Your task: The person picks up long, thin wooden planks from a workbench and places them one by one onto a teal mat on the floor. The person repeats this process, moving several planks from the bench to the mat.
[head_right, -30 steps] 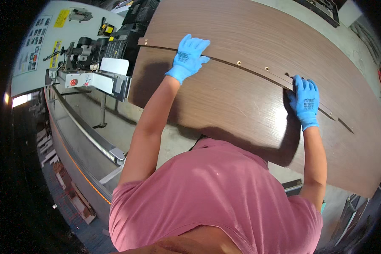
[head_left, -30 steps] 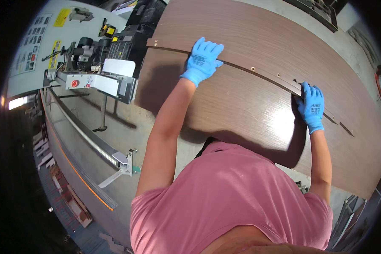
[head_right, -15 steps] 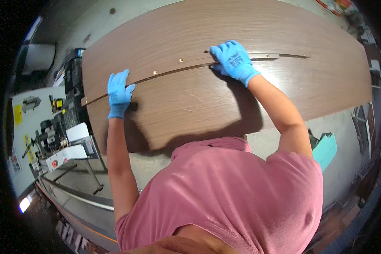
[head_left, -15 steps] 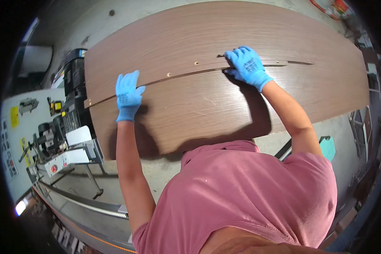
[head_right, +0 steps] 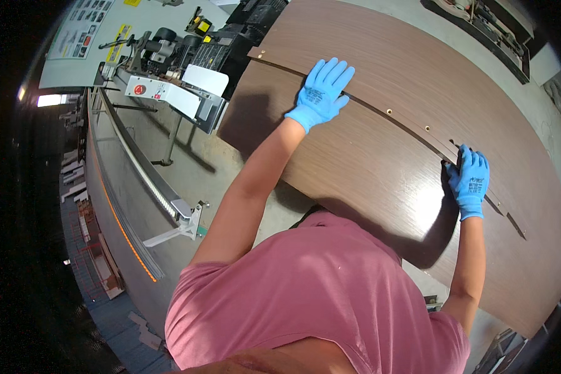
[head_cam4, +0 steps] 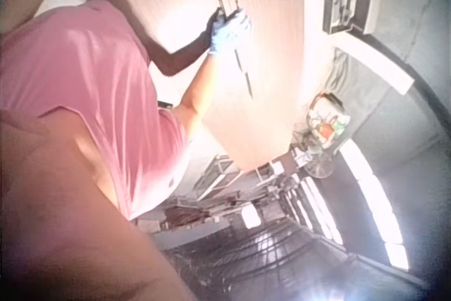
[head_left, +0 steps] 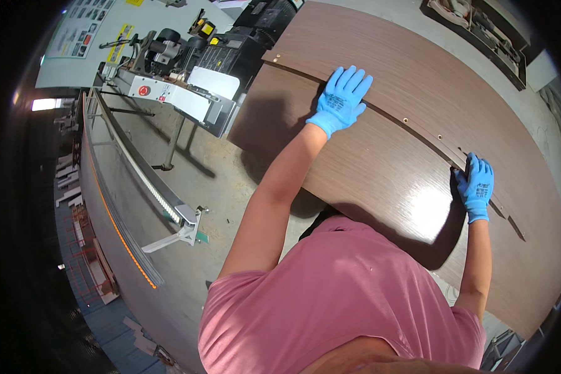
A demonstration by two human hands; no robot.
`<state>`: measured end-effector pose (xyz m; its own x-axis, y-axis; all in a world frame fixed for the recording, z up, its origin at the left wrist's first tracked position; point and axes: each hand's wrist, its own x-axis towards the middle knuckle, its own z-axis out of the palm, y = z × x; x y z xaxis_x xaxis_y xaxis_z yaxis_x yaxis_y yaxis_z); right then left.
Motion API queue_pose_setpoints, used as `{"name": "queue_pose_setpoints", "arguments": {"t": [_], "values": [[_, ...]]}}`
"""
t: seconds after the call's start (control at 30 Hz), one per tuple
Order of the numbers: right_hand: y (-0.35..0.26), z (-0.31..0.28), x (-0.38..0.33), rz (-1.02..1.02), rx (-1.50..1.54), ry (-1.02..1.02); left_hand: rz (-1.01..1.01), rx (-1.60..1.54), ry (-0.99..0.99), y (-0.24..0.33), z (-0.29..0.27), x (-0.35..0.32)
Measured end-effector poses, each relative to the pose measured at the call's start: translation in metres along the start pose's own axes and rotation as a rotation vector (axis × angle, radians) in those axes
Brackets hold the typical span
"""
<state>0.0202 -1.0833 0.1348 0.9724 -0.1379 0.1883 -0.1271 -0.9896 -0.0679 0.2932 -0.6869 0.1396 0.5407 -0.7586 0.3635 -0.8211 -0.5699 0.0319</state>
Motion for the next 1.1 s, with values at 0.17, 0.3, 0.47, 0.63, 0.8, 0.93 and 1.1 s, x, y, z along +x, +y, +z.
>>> {"name": "queue_pose_setpoints", "arguments": {"t": [0.17,0.3,0.47,0.63,0.8,0.93,1.1], "values": [[-0.003,-0.008,0.004,0.056,0.011,-0.073,-0.281,-0.129,0.097,0.013,-0.018,-0.043],[0.001,-0.004,0.001,0.024,-0.002,-0.024,-0.588,-0.301,0.113,0.003,-0.053,-0.086],[0.001,-0.001,0.003,-0.022,0.011,0.001,-0.750,0.089,0.326,0.005,-0.037,-0.183],[0.008,-0.002,0.000,-0.014,0.013,-0.089,-0.796,0.162,0.304,0.022,-0.017,-0.218],[-0.044,-0.013,0.023,-0.362,-0.009,0.327,-0.843,0.126,0.388,0.028,-0.028,-0.212],[-0.144,-0.021,0.050,-0.428,0.164,0.264,-0.867,0.069,0.427,0.031,-0.030,-0.214],[-0.271,-0.027,0.094,-0.560,0.487,0.114,-0.936,0.063,0.469,0.031,-0.028,-0.213]]}}
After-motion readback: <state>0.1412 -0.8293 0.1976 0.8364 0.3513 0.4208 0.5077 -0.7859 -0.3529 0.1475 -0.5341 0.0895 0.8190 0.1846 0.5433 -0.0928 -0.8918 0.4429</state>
